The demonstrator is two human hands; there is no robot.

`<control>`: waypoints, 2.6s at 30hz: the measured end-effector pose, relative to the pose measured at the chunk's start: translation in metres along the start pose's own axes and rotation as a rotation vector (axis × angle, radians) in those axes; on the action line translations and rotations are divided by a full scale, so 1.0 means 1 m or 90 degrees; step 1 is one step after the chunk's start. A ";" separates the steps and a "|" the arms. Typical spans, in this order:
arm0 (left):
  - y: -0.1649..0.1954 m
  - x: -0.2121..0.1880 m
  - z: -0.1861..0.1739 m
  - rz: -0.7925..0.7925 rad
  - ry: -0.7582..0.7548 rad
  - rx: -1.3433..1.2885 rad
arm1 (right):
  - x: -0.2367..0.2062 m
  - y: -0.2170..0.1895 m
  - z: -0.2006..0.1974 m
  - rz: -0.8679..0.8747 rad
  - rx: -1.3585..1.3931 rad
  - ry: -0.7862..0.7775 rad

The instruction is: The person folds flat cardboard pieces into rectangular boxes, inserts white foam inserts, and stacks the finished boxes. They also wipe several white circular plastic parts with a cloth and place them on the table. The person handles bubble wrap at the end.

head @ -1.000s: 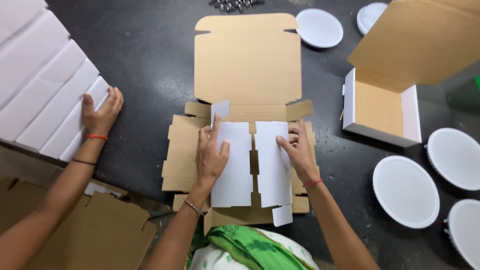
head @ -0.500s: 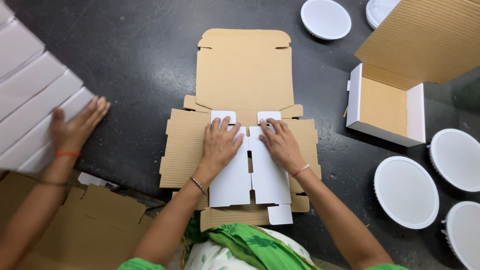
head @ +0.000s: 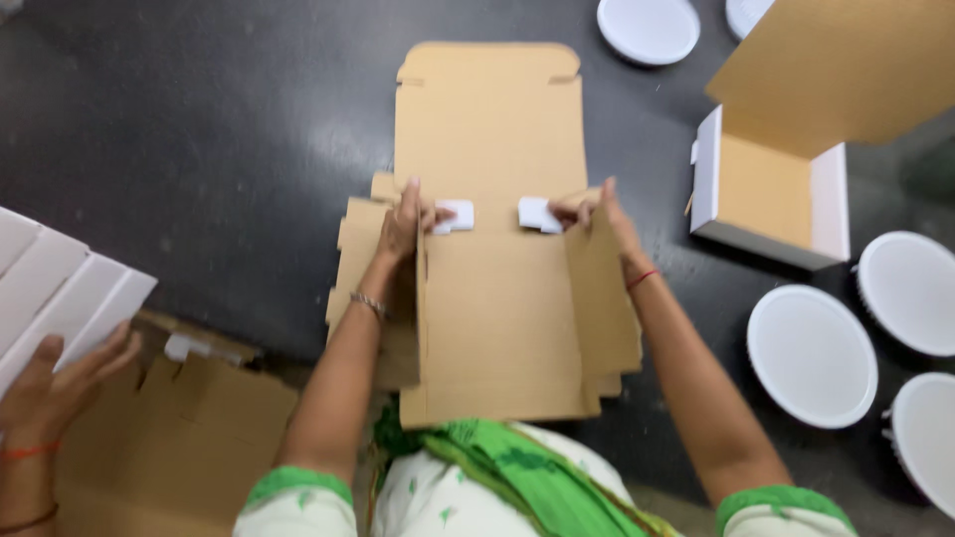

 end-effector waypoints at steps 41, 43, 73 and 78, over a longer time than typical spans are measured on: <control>0.019 -0.280 -0.016 0.229 0.343 0.084 | -0.200 -0.039 0.121 -0.233 -0.692 -0.234; 0.023 -0.225 -0.033 0.164 0.291 0.008 | -0.195 -0.039 0.116 -0.233 -0.681 -0.248; -0.031 -0.054 -0.009 0.138 -0.020 -0.341 | -0.193 -0.031 0.124 -0.246 -0.747 -0.268; -0.018 -0.077 -0.014 0.271 -0.106 -0.160 | -0.188 -0.036 0.134 -0.188 -0.801 -0.346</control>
Point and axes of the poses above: each hand's wrist, its own x-axis towards the middle knuckle, its own z-axis out of the palm, y = z × x, the point moved 4 cm from there along x, towards the middle knuckle, and after that the axes turned 14 degrees about -z, right-handed, at the moved point
